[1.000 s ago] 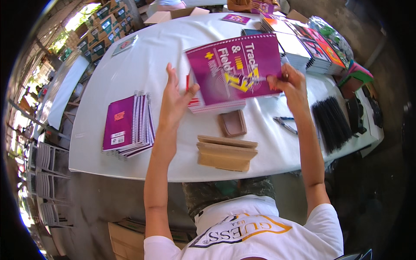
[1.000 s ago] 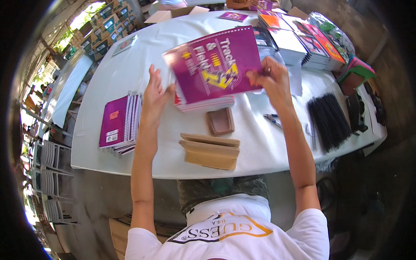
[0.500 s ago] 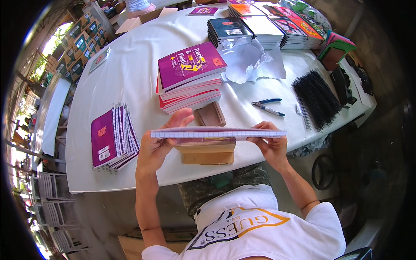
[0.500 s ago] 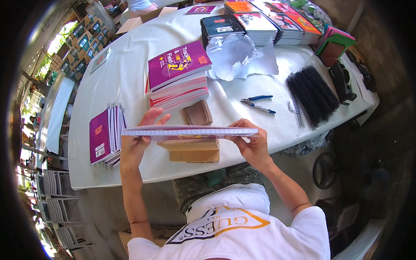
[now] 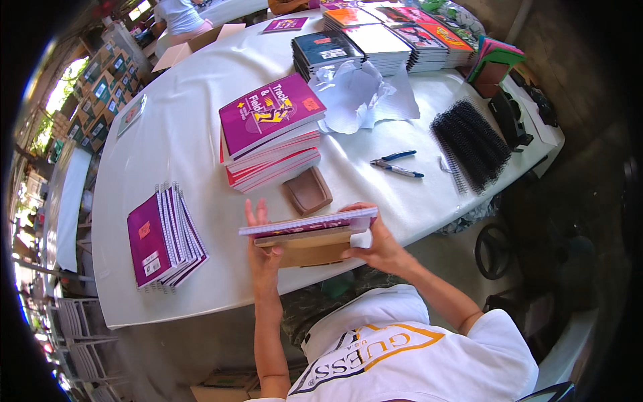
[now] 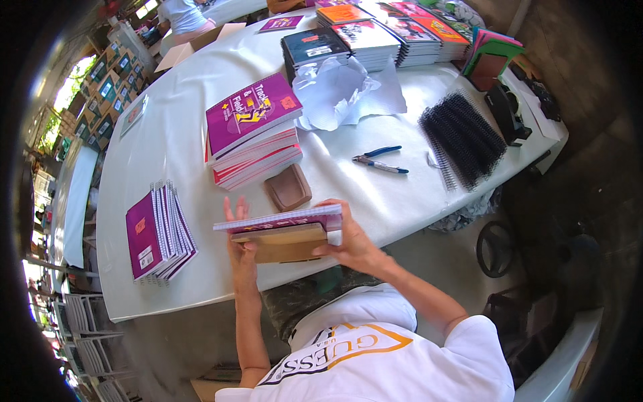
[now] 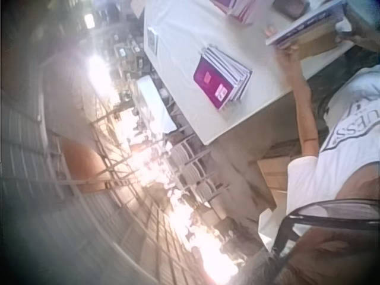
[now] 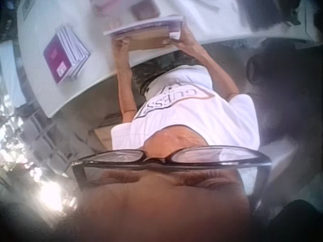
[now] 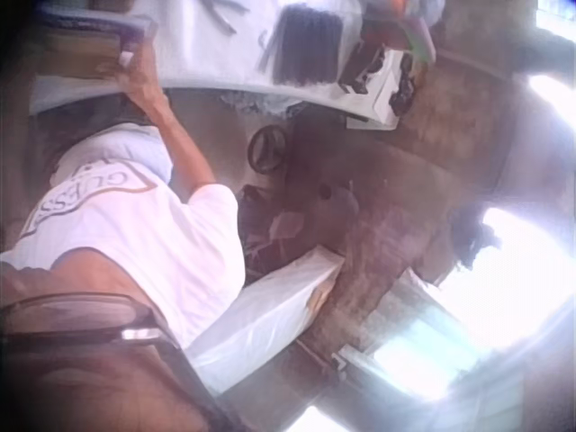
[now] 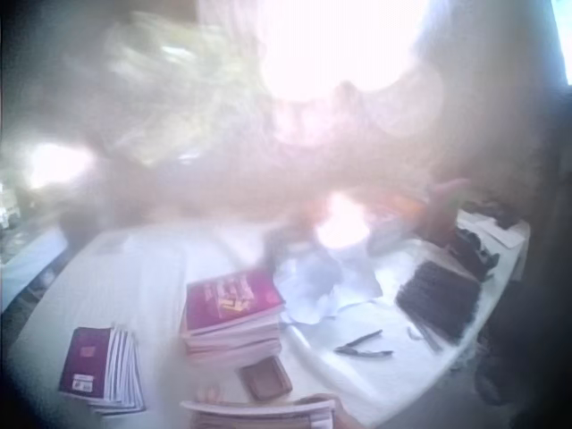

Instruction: The person binds spiral notebooks by threading a plastic spiral through the punched holes by hand and cutting the excess with pliers before stacking them.

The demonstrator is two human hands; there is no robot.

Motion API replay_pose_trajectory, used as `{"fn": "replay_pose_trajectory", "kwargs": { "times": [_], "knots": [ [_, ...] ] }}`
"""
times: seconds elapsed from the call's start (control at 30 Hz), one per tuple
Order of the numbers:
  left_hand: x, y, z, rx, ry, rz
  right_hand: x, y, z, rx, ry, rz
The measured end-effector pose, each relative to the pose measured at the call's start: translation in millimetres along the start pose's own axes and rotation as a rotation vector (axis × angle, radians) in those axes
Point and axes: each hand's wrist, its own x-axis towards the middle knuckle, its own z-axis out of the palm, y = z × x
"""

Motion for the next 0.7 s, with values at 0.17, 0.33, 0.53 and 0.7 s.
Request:
{"fn": "replay_pose_trajectory", "kwargs": {
  "times": [0.17, 0.33, 0.53, 0.7],
  "knots": [
    [-6, -9, -30, 0.005, 0.068, 0.000, 22, -5, -46, -0.240, -0.129, -0.177],
    [1, 28, -62, 0.162, 0.353, 0.114, 97, 64, -203, -1.028, 0.586, -0.002],
    [3, 66, -38, 0.264, 0.386, 0.213, 116, 120, -247, -1.658, 0.364, 0.102],
    [7, 101, 9, 0.704, 0.193, 0.303, 116, 60, -236, -1.297, 0.359, 0.128]
  ]
}}
